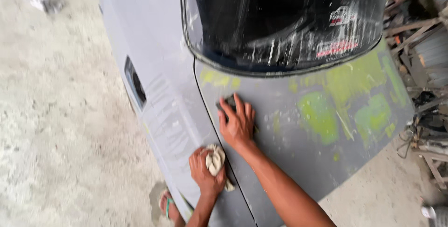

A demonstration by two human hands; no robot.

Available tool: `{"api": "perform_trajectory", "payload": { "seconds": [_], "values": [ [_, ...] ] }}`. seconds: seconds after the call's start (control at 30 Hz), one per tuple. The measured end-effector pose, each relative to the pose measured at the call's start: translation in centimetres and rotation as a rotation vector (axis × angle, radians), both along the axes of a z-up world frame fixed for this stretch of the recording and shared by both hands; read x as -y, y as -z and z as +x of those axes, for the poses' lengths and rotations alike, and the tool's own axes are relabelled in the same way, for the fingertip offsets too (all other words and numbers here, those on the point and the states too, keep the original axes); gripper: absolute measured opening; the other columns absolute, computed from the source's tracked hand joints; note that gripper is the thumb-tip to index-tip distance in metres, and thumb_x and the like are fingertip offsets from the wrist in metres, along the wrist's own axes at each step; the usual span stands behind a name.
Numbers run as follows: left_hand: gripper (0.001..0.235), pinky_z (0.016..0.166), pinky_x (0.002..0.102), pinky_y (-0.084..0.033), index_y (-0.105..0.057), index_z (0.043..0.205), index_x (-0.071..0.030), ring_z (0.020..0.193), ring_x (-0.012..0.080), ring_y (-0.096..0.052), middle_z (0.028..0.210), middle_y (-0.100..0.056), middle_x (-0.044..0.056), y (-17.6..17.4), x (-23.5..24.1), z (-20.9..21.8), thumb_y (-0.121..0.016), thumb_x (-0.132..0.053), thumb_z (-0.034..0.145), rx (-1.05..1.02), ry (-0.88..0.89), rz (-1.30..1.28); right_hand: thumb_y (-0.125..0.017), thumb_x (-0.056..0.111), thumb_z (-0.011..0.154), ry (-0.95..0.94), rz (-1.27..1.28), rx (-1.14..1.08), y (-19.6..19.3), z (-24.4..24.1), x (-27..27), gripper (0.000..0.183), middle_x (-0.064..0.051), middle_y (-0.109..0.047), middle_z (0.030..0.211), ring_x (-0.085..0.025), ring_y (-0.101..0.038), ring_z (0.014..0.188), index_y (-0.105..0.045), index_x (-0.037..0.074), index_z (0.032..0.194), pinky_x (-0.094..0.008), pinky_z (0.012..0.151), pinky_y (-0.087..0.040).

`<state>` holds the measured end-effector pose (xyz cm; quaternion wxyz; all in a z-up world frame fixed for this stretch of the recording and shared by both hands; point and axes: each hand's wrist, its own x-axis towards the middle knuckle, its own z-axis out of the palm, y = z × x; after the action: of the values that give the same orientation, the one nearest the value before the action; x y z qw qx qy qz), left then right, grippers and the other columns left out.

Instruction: The person sands the hood of a gray car using a sanding block and a cloth. They repeatedly dip the sanding block into a bucket of water and wipe the surface to remove residue while working on the car's hood.

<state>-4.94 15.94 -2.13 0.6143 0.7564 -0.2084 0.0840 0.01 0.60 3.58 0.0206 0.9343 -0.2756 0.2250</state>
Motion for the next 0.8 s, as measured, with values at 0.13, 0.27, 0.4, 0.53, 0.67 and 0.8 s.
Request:
{"api": "perform_trajectory", "payload": {
  "seconds": [0.13, 0.27, 0.4, 0.53, 0.67, 0.8],
  "values": [
    [0.031, 0.082, 0.041, -0.042, -0.056, 0.106, -0.008, 0.089, 0.0309, -0.054, 0.102, -0.061, 0.013, -0.6, 0.0, -0.3, -0.063, -0.025, 0.082, 0.025, -0.036, 0.014, -0.064, 0.035, 0.087, -0.011, 0.008, 0.009, 0.8, 1.5, 1.8, 0.034, -0.011, -0.054, 0.136, -0.036, -0.049, 0.100, -0.069, 0.031, 0.120, -0.050, 0.078, -0.039],
    [0.036, 0.085, 0.043, -0.041, -0.057, 0.106, -0.009, 0.095, 0.0341, -0.054, 0.105, -0.059, 0.015, -0.4, -0.4, -0.7, -0.063, -0.029, 0.077, -0.021, -0.009, 0.029, -0.060, 0.033, 0.091, -0.053, 0.048, -0.046, -0.3, -1.5, -0.9, 0.034, -0.015, -0.053, 0.137, -0.040, -0.049, 0.099, -0.066, 0.029, 0.124, -0.054, 0.082, -0.039],
    [0.030, 0.082, 0.039, -0.042, -0.057, 0.104, -0.012, 0.090, 0.0298, -0.054, 0.102, -0.060, 0.012, -0.8, -0.1, -0.4, -0.065, -0.025, 0.079, -0.027, -0.039, 0.041, -0.059, 0.038, 0.088, -0.054, 0.081, -0.079, 1.1, -0.8, 2.6, 0.034, -0.015, -0.053, 0.140, -0.039, -0.049, 0.103, -0.069, 0.030, 0.120, -0.054, 0.078, -0.041],
    [0.033, 0.084, 0.042, -0.041, -0.057, 0.106, -0.011, 0.092, 0.0330, -0.054, 0.103, -0.059, 0.015, -0.7, -0.7, -1.5, -0.066, -0.025, 0.078, -0.026, -0.024, 0.035, -0.061, 0.035, 0.090, 0.027, -0.007, 0.020, 0.5, -2.0, 1.4, 0.033, -0.014, -0.055, 0.135, -0.038, -0.049, 0.098, -0.069, 0.028, 0.121, -0.053, 0.078, -0.039],
    [0.032, 0.084, 0.042, -0.041, -0.057, 0.104, -0.010, 0.093, 0.0310, -0.055, 0.099, -0.059, 0.014, -0.3, -0.1, -0.5, -0.066, -0.026, 0.078, 0.006, -0.040, 0.026, -0.059, 0.037, 0.088, 0.038, 0.082, -0.077, 0.7, -1.6, 4.5, 0.037, -0.013, -0.053, 0.140, -0.037, -0.049, 0.099, -0.067, 0.035, 0.124, -0.051, 0.080, -0.040],
    [0.029, 0.081, 0.040, -0.042, -0.058, 0.103, -0.011, 0.088, 0.0298, -0.054, 0.101, -0.058, 0.013, 0.0, -0.6, -1.7, -0.067, -0.024, 0.078, -0.040, -0.050, 0.016, -0.063, 0.036, 0.088, 0.146, -0.051, 0.085, 1.6, -2.5, 4.3, 0.033, -0.011, -0.057, 0.133, -0.037, -0.050, 0.097, -0.070, 0.031, 0.120, -0.051, 0.080, -0.039]
  ]
}}
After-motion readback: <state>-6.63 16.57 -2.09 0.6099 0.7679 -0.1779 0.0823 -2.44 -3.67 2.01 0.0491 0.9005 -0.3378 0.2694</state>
